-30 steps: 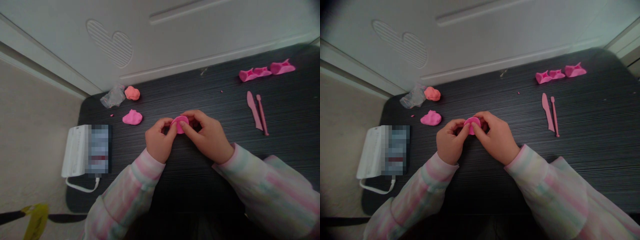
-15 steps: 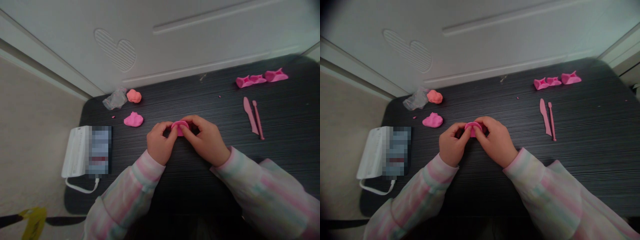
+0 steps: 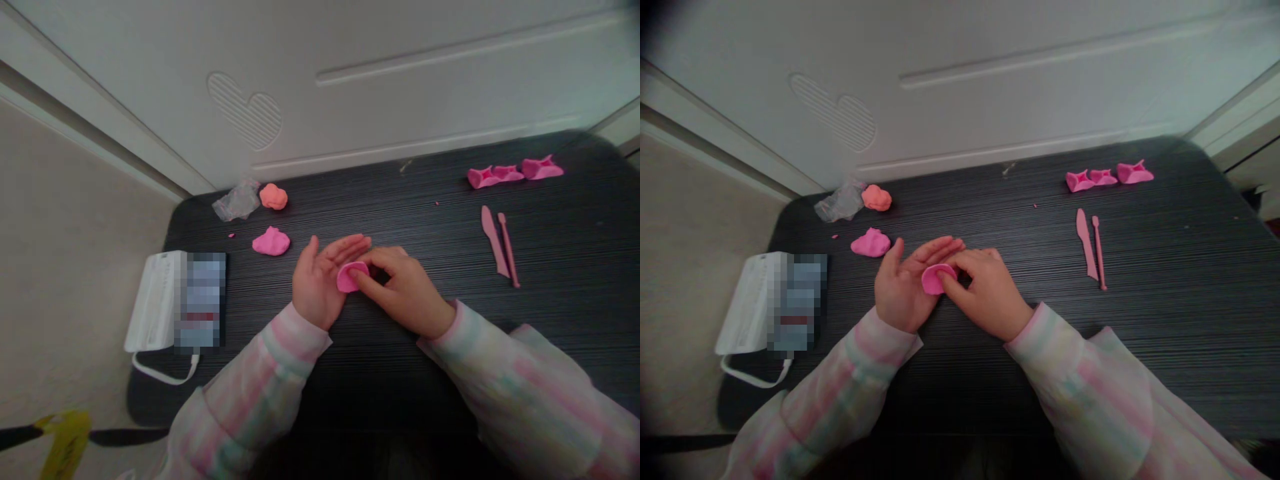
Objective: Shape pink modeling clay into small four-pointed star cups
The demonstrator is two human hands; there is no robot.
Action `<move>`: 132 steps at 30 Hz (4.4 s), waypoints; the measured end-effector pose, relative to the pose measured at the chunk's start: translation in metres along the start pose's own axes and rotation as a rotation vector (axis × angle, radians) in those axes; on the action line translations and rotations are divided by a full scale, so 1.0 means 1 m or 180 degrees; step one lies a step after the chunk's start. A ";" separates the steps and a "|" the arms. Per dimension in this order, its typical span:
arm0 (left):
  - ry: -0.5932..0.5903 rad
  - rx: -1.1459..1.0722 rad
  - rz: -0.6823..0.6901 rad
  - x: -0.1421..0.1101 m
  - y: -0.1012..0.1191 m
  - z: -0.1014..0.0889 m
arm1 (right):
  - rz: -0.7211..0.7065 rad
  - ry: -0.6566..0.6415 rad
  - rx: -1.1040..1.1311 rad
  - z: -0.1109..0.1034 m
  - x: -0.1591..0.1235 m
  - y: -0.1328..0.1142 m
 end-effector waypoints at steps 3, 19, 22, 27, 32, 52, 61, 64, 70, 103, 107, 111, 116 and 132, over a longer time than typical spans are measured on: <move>-0.0153 -0.0699 -0.0542 0.002 -0.001 0.003 | -0.0035 -0.0082 -0.0326 0.004 -0.001 -0.001; -0.0400 -0.1469 -0.0137 0.006 0.001 0.005 | 0.1255 0.0681 0.3117 0.020 0.000 -0.004; -0.0430 -0.1437 -0.0121 0.007 0.000 0.007 | 0.1077 0.0844 0.2667 0.021 -0.003 -0.004; -0.0330 -0.1435 -0.0137 0.007 0.000 0.009 | 0.0468 0.1213 0.1112 0.014 -0.006 -0.007; -0.0363 -0.1440 -0.0211 0.006 0.001 0.009 | 0.0348 0.0769 0.0741 0.008 -0.003 -0.005; -0.0796 -0.1546 -0.0204 0.007 0.006 0.019 | 0.1095 0.0968 0.3369 0.037 -0.003 -0.020; -0.0817 -0.1339 -0.0130 0.007 0.008 0.019 | 0.1399 0.0776 0.4061 0.042 -0.002 -0.023; -0.0867 -0.1339 -0.0108 0.007 0.008 0.020 | 0.1435 0.0783 0.4011 0.043 -0.003 -0.022; -0.0869 -0.1369 -0.0211 0.008 0.007 0.019 | 0.1379 0.0799 0.3876 0.042 -0.004 -0.023; -0.0555 -0.1178 -0.0787 0.010 0.003 0.018 | 0.0508 0.1193 0.1025 0.006 0.000 0.001; -0.0602 -0.1061 -0.0897 0.011 0.002 0.017 | -0.0267 0.1143 0.0089 0.000 -0.001 -0.001; -0.0689 -0.1042 -0.0914 0.011 0.002 0.016 | -0.0461 0.0855 -0.0116 -0.005 0.000 0.000; -0.0690 -0.1160 -0.0634 0.012 0.003 0.015 | 0.0005 0.1044 0.0226 0.000 -0.002 -0.002; -0.0755 -0.1430 -0.0499 0.009 0.000 0.016 | 0.0939 0.1009 0.2487 0.023 -0.004 0.002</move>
Point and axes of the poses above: each hand's wrist, its own x-axis towards the middle knuckle, its own z-axis out of the palm, y = z × x, the point moved 2 cm from there along x, towards the middle knuckle, and after that the axes turned 8 degrees about -z, right-handed, at the moved point
